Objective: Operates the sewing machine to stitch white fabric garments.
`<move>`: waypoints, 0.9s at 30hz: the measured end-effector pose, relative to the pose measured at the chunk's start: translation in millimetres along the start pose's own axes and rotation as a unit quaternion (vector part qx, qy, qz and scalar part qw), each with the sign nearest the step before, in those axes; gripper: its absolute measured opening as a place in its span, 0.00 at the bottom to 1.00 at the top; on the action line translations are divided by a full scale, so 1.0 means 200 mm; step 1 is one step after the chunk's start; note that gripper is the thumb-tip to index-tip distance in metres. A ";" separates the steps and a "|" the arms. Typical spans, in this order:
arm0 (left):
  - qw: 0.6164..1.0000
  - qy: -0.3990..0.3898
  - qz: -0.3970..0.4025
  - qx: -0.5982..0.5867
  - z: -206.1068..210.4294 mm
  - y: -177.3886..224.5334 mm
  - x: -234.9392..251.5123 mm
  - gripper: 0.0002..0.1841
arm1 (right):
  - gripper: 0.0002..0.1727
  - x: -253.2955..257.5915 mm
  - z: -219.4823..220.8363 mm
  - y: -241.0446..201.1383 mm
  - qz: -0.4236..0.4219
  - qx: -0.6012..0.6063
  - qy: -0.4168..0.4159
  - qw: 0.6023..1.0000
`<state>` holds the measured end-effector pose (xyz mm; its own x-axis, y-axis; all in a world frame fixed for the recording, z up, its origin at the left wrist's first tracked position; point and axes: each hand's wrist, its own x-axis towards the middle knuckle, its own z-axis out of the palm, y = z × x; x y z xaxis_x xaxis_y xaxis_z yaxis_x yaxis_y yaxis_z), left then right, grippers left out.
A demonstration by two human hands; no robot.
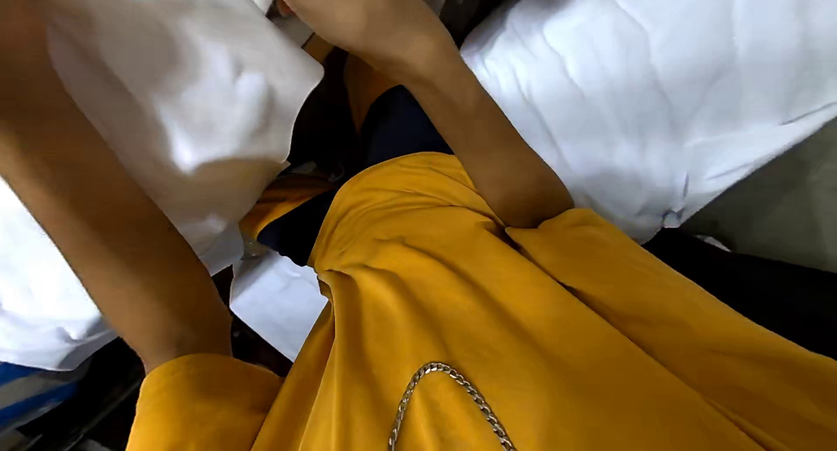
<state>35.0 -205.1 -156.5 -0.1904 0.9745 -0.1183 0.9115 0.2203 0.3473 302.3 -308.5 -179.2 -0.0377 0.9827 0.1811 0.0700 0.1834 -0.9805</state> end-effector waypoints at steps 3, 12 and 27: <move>0.993 -0.017 -0.025 -0.115 0.00 0.05 0.01 0.08 | 0.11 0.01 -0.01 -0.03 0.028 0.001 -0.051 0.998; 0.910 -0.061 0.316 -0.260 -0.11 0.06 -0.04 0.06 | 0.14 0.13 -0.01 -0.08 0.042 0.140 -0.149 0.978; 0.954 -0.013 0.249 -0.164 -0.10 0.06 -0.06 0.08 | 0.12 0.13 -0.05 -0.03 0.054 0.093 -0.228 0.968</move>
<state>40.3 -212.8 -132.6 0.2501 0.9612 0.1167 0.7224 -0.2655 0.6384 310.0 -282.8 -168.6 -0.4794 0.8751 0.0659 -0.0806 0.0309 -0.9963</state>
